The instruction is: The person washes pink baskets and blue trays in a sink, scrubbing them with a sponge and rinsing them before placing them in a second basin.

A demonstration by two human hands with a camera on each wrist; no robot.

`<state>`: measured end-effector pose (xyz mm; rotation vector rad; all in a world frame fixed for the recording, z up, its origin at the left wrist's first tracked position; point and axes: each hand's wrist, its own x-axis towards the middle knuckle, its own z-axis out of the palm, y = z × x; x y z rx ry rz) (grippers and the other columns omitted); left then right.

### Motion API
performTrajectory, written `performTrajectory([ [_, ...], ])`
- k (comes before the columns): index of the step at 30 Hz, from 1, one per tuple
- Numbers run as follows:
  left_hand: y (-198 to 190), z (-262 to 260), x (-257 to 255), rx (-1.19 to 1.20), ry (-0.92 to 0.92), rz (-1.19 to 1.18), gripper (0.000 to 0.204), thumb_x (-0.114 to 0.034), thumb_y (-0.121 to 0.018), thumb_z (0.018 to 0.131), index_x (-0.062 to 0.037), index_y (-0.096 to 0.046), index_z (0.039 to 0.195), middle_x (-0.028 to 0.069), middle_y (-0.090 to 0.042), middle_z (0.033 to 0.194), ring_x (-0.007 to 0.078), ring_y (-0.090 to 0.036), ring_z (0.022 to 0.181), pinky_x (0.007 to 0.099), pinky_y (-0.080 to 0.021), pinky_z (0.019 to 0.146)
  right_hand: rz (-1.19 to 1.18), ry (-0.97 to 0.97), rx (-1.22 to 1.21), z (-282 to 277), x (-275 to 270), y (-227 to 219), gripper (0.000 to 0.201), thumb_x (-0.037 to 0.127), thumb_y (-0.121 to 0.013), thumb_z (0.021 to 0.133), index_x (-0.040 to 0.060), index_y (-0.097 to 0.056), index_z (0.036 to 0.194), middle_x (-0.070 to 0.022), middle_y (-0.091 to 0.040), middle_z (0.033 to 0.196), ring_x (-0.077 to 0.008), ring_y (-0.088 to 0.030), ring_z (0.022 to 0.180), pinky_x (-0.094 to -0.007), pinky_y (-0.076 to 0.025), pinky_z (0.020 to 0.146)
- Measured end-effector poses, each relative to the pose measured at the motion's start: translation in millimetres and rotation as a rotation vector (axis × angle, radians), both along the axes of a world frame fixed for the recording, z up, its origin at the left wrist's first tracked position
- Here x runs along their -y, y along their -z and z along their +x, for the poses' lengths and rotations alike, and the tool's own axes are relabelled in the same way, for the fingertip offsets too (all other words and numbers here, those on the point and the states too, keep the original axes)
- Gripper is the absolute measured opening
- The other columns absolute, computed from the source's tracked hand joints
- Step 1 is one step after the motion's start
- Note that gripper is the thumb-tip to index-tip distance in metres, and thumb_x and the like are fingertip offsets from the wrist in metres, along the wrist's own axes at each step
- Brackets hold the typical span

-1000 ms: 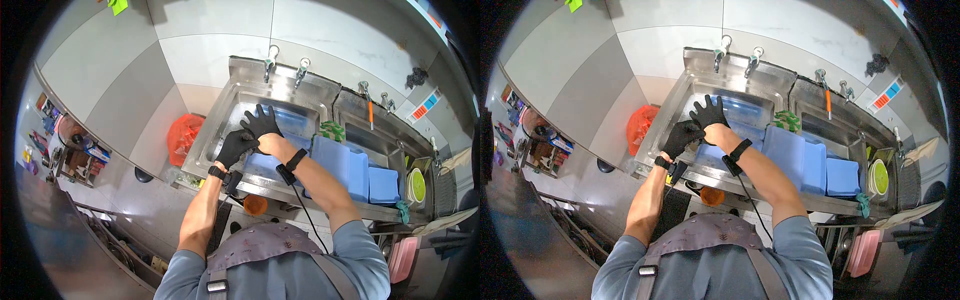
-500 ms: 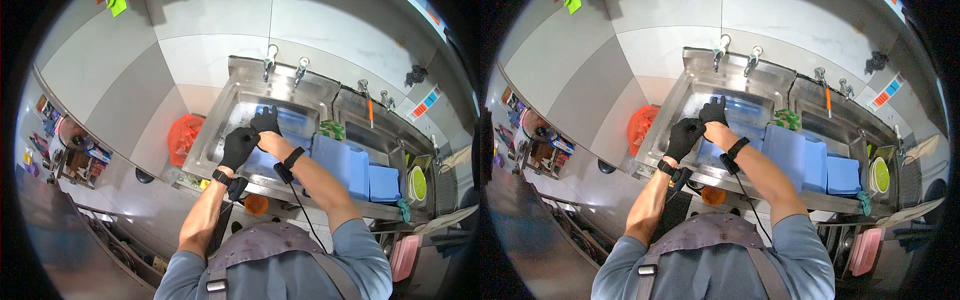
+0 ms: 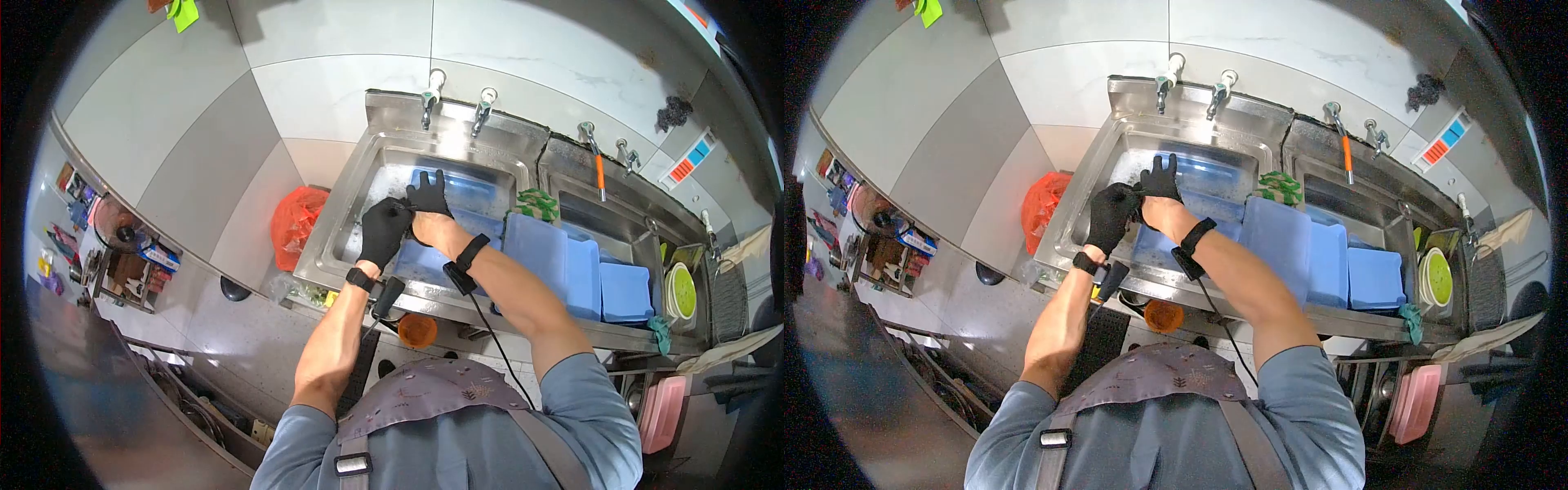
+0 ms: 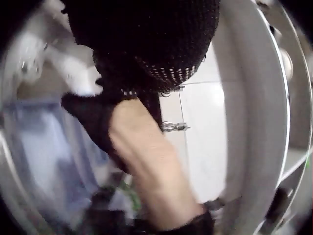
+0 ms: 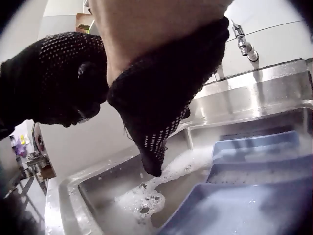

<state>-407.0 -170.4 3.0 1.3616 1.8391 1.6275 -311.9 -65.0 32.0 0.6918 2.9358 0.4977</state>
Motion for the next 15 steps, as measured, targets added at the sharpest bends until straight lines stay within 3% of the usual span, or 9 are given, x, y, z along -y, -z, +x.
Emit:
performTrajectory([
  [2, 18, -13, -3, 0.206, 0.043, -0.001, 0.012, -0.012, -0.069, 0.084, -0.0013, -0.070, 0.089, 0.0152, -0.070, 0.079, 0.0264, -0.068, 0.072, 0.0380, -0.053, 0.067, -0.048, -0.014, -0.044, 1, 0, 0, 0.048, 0.034, -0.051, 0.091, 0.0137, -0.064, 0.133, -0.0155, -0.051, 0.144, -0.0472, -0.032, 0.141, -0.0746, -0.011, 0.112],
  [4, 20, -21, 0, -0.657, 0.178, 0.285, 0.013, -0.005, -0.065, 0.083, -0.0031, -0.069, 0.095, 0.0164, -0.069, 0.089, 0.0318, -0.067, 0.079, 0.0393, -0.053, 0.071, -0.096, -0.025, -0.089, 1, -5, 6, 0.049, 0.034, -0.050, 0.092, 0.0151, -0.062, 0.136, -0.0153, -0.047, 0.149, -0.0465, -0.032, 0.142, -0.0753, -0.011, 0.112],
  [6, 17, -17, 4, -0.656, 0.199, 0.319, 0.015, -0.004, -0.063, 0.083, -0.0036, -0.068, 0.097, 0.0165, -0.068, 0.092, 0.0335, -0.066, 0.080, 0.0394, -0.053, 0.072, -0.316, 0.077, -0.014, -8, -19, 22, 0.049, 0.035, -0.051, 0.092, 0.0173, -0.062, 0.136, -0.0153, -0.045, 0.152, -0.0444, -0.033, 0.142, -0.0765, -0.012, 0.111],
  [8, 12, -14, 4, -0.653, 0.209, 0.358, 0.017, -0.002, -0.061, 0.082, -0.0040, -0.068, 0.098, 0.0167, -0.068, 0.096, 0.0351, -0.065, 0.082, 0.0395, -0.053, 0.073, -0.549, 0.260, 0.067, 16, -92, 177, 0.047, 0.039, -0.054, 0.088, 0.0185, -0.066, 0.129, -0.0144, -0.051, 0.144, -0.0392, -0.038, 0.139, -0.0732, -0.017, 0.110],
  [9, 11, -14, 1, -0.622, 0.242, 0.359, 0.018, -0.001, -0.062, 0.082, -0.0034, -0.068, 0.098, 0.0173, -0.067, 0.096, 0.0349, -0.065, 0.083, 0.0396, -0.054, 0.074, -0.783, 0.446, 0.153, -91, -151, 199, 0.045, 0.043, -0.057, 0.085, 0.0196, -0.070, 0.121, -0.0135, -0.057, 0.136, -0.0341, -0.044, 0.136, -0.0699, -0.022, 0.109],
  [10, 12, -14, -2, -0.594, 0.274, 0.364, 0.018, -0.001, -0.062, 0.081, -0.0029, -0.068, 0.098, 0.0178, -0.067, 0.096, 0.0347, -0.066, 0.084, 0.0397, -0.054, 0.075, -0.781, 0.446, 0.153, 21, -86, 182, 0.045, 0.043, -0.057, 0.085, 0.0196, -0.070, 0.121, -0.0135, -0.057, 0.136, -0.0341, -0.044, 0.136, -0.0699, -0.022, 0.109],
  [12, 11, -10, 1, -0.108, 0.336, 0.166, 0.018, 0.000, -0.062, 0.081, -0.0018, -0.067, 0.098, 0.0182, -0.067, 0.094, 0.0347, -0.066, 0.082, 0.0388, -0.054, 0.074, -0.406, 0.177, 0.147, -10, -16, 4, 0.050, 0.041, -0.056, 0.088, 0.0184, -0.065, 0.131, -0.0147, -0.051, 0.145, -0.0444, -0.036, 0.140, -0.0766, -0.011, 0.110],
  [13, 9, -9, 1, 0.377, 0.384, -0.038, 0.017, 0.000, -0.062, 0.080, -0.0008, -0.066, 0.097, 0.0185, -0.067, 0.092, 0.0348, -0.066, 0.080, 0.0378, -0.054, 0.073, -0.405, 0.178, 0.144, -6, -9, 2, 0.050, 0.041, -0.056, 0.088, 0.0184, -0.065, 0.131, -0.0147, -0.051, 0.145, -0.0444, -0.036, 0.140, -0.0766, -0.011, 0.110],
  [15, 26, -15, -8, 0.215, 0.307, -0.094, 0.017, -0.002, -0.064, 0.081, -0.0005, -0.065, 0.098, 0.0198, -0.067, 0.089, 0.0353, -0.066, 0.079, 0.0378, -0.054, 0.071, -0.170, 0.054, -0.082, 2, -5, 2, 0.054, 0.047, -0.060, 0.084, 0.0181, -0.066, 0.129, -0.0152, -0.053, 0.143, -0.0468, -0.035, 0.139, -0.0763, -0.010, 0.110],
])
